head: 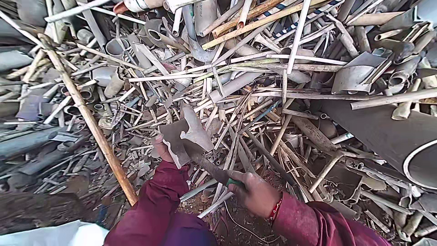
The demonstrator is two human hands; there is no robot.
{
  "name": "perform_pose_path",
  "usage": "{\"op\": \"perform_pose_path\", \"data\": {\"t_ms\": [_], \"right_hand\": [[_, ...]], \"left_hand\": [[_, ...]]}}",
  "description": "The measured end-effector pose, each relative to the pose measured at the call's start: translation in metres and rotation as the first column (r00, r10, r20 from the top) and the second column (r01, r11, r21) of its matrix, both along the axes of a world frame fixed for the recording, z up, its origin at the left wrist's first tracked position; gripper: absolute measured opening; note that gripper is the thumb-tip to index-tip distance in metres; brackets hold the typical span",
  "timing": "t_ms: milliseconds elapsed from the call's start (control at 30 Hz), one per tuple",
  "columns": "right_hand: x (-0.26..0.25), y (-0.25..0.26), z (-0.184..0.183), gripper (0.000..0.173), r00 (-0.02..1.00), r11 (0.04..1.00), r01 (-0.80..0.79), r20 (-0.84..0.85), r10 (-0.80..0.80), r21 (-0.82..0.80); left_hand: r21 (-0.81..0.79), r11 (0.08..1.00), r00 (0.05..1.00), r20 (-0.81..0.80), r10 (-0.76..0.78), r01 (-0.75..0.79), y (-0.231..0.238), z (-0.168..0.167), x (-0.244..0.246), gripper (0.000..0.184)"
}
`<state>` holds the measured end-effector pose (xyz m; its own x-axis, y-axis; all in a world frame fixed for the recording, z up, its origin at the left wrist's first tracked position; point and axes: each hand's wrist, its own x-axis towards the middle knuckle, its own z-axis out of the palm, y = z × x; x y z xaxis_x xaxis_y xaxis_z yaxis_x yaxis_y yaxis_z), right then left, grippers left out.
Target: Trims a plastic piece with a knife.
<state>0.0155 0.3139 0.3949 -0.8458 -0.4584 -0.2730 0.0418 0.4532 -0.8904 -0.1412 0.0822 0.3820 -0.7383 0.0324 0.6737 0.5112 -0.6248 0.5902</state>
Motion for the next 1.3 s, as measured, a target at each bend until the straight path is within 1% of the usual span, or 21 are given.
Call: {"op": "perform_pose_path", "data": {"t_ms": [67,133,267,333,400,433,500,600,667,733,800,867,900,967,1033,1100,1133,1167,1233,1267,1300], "right_hand": [[0.000,0.001,0.009,0.050,0.999,0.992,0.045,-0.007,-0.045,0.120],[0.003,-0.005,0.010,0.052,0.997,0.982,0.082,-0.001,-0.083,0.168],[0.005,-0.008,0.002,0.049,1.000,1.000,0.006,-0.004,-0.006,0.019],[0.000,-0.002,0.003,0.051,0.997,0.985,0.042,-0.068,-0.032,0.165],[-0.002,-0.003,0.008,0.059,0.994,0.917,0.086,-0.096,-0.053,0.391],[-0.002,-0.007,0.008,0.062,0.994,0.886,0.089,-0.099,-0.049,0.455],[0.001,-0.014,0.002,0.062,0.993,0.904,0.054,-0.115,-0.005,0.424],[0.002,-0.010,-0.007,0.053,0.985,0.977,-0.021,-0.161,0.056,0.214],[0.000,-0.005,0.002,0.057,0.987,0.931,-0.027,-0.136,0.082,0.364],[-0.001,-0.007,0.009,0.061,0.995,0.873,-0.030,-0.066,0.071,0.487],[0.003,-0.009,0.008,0.060,0.995,0.897,-0.055,-0.056,0.088,0.438],[0.003,-0.006,0.004,0.053,0.993,0.950,-0.078,-0.059,0.100,0.304],[0.001,-0.003,0.003,0.052,0.993,0.951,-0.068,-0.069,0.092,0.301],[-0.002,-0.002,0.008,0.058,0.997,0.893,-0.015,-0.063,0.049,0.450],[-0.001,-0.010,0.013,0.070,0.997,0.801,0.062,-0.065,-0.028,0.596],[0.007,-0.023,0.002,0.071,0.973,0.726,0.202,-0.219,-0.072,0.657],[0.011,-0.028,-0.009,0.069,0.940,0.719,0.276,-0.335,-0.064,0.638],[0.011,-0.029,-0.012,0.067,0.949,0.758,0.224,-0.313,-0.029,0.612],[0.000,-0.021,-0.009,0.064,0.992,0.877,-0.031,-0.096,0.087,0.480],[-0.005,-0.016,-0.013,0.060,0.992,0.908,-0.076,-0.056,0.109,0.413],[-0.009,-0.012,-0.016,0.059,0.994,0.909,-0.074,-0.045,0.101,0.410]], "left_hand": [[-0.042,0.999,0.999,-0.035,-0.032,0.031,0.002,-0.002,0.002,0.025],[-0.055,0.998,1.000,-0.014,-0.028,0.027,0.012,0.002,0.012,0.028],[-0.091,0.996,1.000,-0.019,0.005,-0.006,0.016,0.006,0.016,0.032],[-0.062,0.994,0.995,-0.027,0.091,-0.093,0.017,0.004,0.016,0.026],[-0.014,0.990,0.991,-0.004,0.137,-0.137,0.024,0.002,0.016,0.022],[0.017,0.989,0.989,0.008,0.145,-0.146,0.027,0.001,0.015,0.020],[0.033,0.983,0.983,0.037,0.180,-0.181,0.027,0.001,0.013,0.014],[-0.018,0.971,0.970,0.043,0.240,-0.240,0.017,-0.005,0.006,0.016],[-0.033,0.980,0.979,0.050,0.196,-0.195,0.010,-0.008,0.000,0.031],[-0.090,0.972,0.973,0.062,0.224,-0.218,0.011,-0.007,0.002,0.031],[-0.102,0.963,0.962,0.091,0.257,-0.248,0.012,-0.009,0.002,0.028],[-0.124,0.968,0.965,0.121,0.233,-0.218,0.006,-0.014,-0.002,0.035],[-0.119,0.976,0.969,0.144,0.201,-0.184,0.002,-0.017,-0.005,0.040],[-0.151,0.973,0.959,0.196,0.205,-0.177,0.004,-0.017,-0.004,0.053],[-0.229,0.936,0.898,0.294,0.328,-0.267,0.020,-0.009,0.006,0.043],[-0.270,0.917,0.797,0.461,0.391,-0.293,0.034,0.002,0.012,0.042],[-0.287,0.908,0.750,0.516,0.414,-0.304,0.037,0.005,0.013,0.041],[-0.312,0.894,0.706,0.550,0.446,-0.322,0.039,0.007,0.014,0.039],[-0.420,0.843,0.625,0.570,0.533,-0.336,0.038,0.006,0.013,0.046],[-0.477,0.815,0.576,0.583,0.573,-0.329,0.036,0.005,0.011,0.048],[-0.516,0.797,0.524,0.605,0.599,-0.315,0.035,0.005,0.011,0.049]]}}
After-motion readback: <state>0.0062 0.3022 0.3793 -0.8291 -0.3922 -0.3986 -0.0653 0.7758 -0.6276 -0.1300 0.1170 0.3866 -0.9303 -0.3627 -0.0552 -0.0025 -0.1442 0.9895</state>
